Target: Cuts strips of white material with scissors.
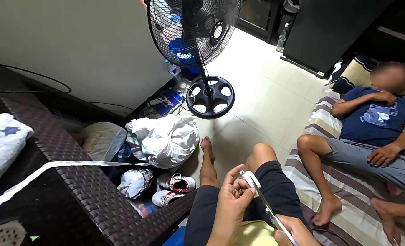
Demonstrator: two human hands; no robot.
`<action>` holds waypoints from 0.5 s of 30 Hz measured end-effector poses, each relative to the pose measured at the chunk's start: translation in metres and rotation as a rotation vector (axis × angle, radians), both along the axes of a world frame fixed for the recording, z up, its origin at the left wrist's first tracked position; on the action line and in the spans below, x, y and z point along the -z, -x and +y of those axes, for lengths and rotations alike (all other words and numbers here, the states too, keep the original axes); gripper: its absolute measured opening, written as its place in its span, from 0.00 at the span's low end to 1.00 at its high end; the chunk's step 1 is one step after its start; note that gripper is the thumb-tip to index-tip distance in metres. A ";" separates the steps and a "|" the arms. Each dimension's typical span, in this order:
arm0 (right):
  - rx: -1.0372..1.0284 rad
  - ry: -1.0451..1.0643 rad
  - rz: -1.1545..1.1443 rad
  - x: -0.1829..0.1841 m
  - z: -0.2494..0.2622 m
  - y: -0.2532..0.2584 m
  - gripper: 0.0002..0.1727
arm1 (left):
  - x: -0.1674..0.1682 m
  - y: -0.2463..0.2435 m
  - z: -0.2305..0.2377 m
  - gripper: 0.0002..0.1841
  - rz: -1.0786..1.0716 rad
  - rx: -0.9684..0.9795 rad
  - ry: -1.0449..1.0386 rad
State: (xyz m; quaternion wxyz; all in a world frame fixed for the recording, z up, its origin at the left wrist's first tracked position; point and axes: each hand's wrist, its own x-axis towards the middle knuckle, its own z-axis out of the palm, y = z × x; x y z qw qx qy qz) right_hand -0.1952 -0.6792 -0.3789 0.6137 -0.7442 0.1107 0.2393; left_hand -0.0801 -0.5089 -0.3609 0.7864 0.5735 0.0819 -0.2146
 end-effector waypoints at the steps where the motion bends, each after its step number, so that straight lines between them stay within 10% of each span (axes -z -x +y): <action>1: 0.001 -0.008 0.003 0.000 0.000 0.000 0.42 | 0.000 0.000 0.000 0.36 0.003 0.001 -0.002; 15: 0.040 -0.025 0.009 -0.001 -0.004 0.000 0.35 | 0.003 -0.002 0.000 0.37 0.067 0.013 0.007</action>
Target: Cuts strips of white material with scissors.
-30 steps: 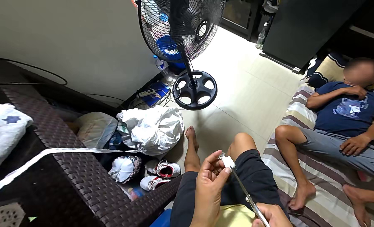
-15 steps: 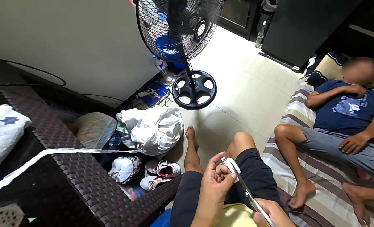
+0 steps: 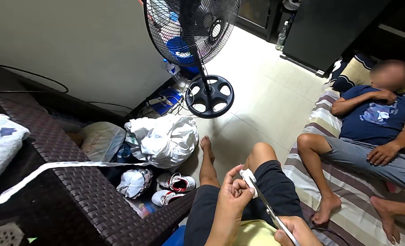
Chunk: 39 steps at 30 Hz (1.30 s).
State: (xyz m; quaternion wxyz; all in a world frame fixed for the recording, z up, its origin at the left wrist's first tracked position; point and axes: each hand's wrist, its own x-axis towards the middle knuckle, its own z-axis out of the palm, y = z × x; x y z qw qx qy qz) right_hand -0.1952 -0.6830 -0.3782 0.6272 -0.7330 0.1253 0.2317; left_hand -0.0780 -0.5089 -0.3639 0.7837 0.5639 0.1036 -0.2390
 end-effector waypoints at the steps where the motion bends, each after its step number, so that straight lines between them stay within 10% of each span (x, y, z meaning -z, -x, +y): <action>1: 0.004 -0.005 0.003 0.001 0.000 0.000 0.34 | 0.000 0.000 0.000 0.37 0.009 -0.003 0.003; 8: -0.028 0.081 0.037 -0.006 0.002 0.000 0.32 | 0.002 0.002 0.004 0.06 0.143 -0.058 0.000; 13: -0.045 0.160 0.047 -0.005 0.003 0.004 0.34 | -0.003 -0.005 0.004 0.10 0.319 -0.077 0.069; 39: -0.168 0.023 0.041 -0.002 -0.005 -0.005 0.47 | -0.001 -0.001 0.002 0.15 -0.111 -0.047 -0.122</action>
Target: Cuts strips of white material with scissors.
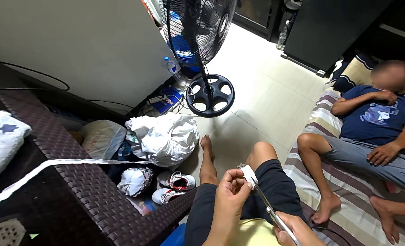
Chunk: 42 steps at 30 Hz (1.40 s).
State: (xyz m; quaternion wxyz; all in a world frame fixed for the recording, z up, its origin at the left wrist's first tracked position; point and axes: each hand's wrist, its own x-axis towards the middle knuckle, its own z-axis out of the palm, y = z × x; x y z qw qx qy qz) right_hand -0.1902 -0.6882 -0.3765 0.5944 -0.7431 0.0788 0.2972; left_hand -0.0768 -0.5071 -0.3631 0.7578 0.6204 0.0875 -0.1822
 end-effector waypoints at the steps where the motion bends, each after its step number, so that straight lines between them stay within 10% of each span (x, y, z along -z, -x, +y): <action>1: -0.007 0.000 -0.002 0.001 0.000 0.000 0.47 | 0.000 0.000 0.000 0.15 -0.035 -0.007 -0.014; 42: 0.182 -0.022 -0.054 -0.001 0.011 0.006 0.35 | 0.002 0.012 -0.007 0.14 0.086 -0.016 0.110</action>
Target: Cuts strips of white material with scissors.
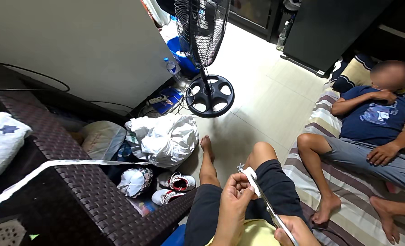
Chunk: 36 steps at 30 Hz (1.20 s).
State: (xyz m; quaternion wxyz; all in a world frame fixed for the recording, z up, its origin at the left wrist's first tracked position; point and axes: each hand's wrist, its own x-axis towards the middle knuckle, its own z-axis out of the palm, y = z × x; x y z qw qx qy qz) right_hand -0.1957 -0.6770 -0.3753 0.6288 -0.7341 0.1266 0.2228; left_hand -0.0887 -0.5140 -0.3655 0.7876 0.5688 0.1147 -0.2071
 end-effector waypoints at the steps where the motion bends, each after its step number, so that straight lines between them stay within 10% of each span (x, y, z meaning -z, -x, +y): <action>1: -0.001 0.003 0.004 0.000 0.000 0.000 0.34 | 0.000 -0.001 0.001 0.12 0.013 0.008 0.012; 36: -0.031 0.008 0.035 0.002 -0.007 -0.003 0.38 | -0.003 0.000 -0.002 0.17 0.082 0.039 -0.010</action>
